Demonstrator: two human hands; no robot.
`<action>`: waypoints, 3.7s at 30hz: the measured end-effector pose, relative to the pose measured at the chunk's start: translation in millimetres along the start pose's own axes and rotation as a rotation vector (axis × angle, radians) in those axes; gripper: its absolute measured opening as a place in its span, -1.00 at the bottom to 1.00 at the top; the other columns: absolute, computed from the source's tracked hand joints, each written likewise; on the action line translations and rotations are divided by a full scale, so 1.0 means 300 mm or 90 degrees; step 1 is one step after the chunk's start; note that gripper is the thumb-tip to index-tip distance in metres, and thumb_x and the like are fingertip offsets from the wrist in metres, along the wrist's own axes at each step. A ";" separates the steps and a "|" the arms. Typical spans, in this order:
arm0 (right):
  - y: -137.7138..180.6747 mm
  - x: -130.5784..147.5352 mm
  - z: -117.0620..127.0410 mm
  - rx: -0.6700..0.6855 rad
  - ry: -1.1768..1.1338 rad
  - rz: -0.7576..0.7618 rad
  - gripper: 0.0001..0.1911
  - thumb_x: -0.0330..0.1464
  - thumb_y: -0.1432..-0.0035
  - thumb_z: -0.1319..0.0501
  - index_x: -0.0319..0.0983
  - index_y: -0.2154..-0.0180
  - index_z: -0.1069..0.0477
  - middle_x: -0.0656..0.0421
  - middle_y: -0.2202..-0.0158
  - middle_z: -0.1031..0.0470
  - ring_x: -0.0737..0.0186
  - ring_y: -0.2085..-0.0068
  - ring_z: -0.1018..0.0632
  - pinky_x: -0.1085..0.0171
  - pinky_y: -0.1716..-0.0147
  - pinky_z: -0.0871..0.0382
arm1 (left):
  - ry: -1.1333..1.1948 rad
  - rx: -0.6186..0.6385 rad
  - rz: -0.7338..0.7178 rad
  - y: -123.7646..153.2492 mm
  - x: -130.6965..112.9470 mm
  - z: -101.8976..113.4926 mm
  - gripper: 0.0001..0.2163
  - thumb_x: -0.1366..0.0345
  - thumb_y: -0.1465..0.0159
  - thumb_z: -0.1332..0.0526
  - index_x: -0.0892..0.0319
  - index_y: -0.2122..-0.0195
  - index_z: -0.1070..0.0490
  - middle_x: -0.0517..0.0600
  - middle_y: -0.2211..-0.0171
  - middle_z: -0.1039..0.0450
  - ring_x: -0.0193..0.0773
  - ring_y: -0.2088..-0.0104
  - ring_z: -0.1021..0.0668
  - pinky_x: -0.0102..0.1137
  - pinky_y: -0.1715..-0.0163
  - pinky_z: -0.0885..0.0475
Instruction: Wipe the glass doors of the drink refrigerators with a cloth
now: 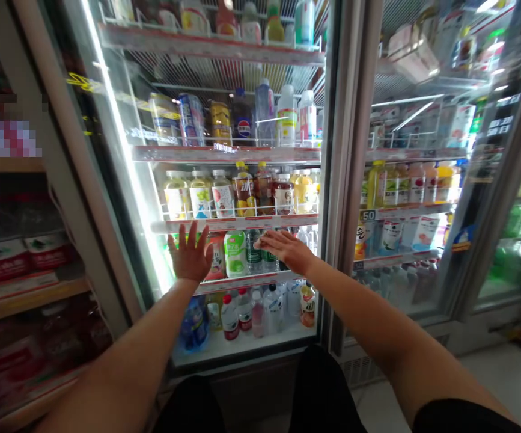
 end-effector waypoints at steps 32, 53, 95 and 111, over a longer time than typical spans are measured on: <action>-0.115 0.000 0.031 -0.122 0.027 -0.181 -0.30 -0.67 -0.25 0.06 -0.13 -0.35 -0.12 0.14 -0.37 -0.18 0.16 -0.43 -0.03 -0.01 -0.35 -0.10 | -0.027 -0.045 -0.039 -0.002 0.004 0.004 -0.49 0.16 -0.40 -0.07 -0.08 -0.37 -0.07 0.01 -0.40 -0.03 -0.08 -0.44 0.11 0.14 -0.36 0.28; -0.117 -0.016 0.048 -0.175 0.046 -0.207 -0.25 -0.69 -0.20 0.08 -0.17 -0.37 -0.09 0.11 -0.38 -0.17 0.13 -0.44 0.00 -0.05 -0.35 -0.10 | -0.041 -0.050 -0.045 -0.001 0.003 0.008 -0.45 0.18 -0.38 -0.11 -0.09 -0.38 -0.04 0.00 -0.40 -0.02 -0.05 -0.43 0.06 0.12 -0.37 0.25; -0.148 -0.029 0.053 -0.177 0.028 -0.209 -0.29 -0.68 -0.23 0.10 -0.14 -0.35 -0.14 0.13 -0.36 -0.20 0.15 -0.43 -0.05 -0.05 -0.35 -0.12 | -0.016 -0.044 -0.039 0.001 0.011 -0.002 -0.44 0.16 -0.38 -0.09 -0.15 -0.39 0.02 -0.01 -0.41 0.02 -0.05 -0.44 0.09 0.15 -0.37 0.29; -0.159 0.011 0.021 -0.177 0.021 -0.187 -0.32 -0.67 -0.25 0.06 -0.17 -0.34 -0.15 0.14 -0.37 -0.19 0.18 -0.43 -0.01 0.01 -0.37 -0.07 | -0.021 -0.046 -0.044 0.000 0.007 0.001 -0.48 0.17 -0.40 -0.08 -0.07 -0.38 -0.05 0.00 -0.41 0.01 -0.04 -0.44 0.09 0.15 -0.36 0.28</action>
Point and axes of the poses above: each hand's wrist, its own y-axis away from the middle knuckle, its own z-axis out of the back of the hand, x = y × z, the point moved 2 cm from there along -y, towards the middle knuckle
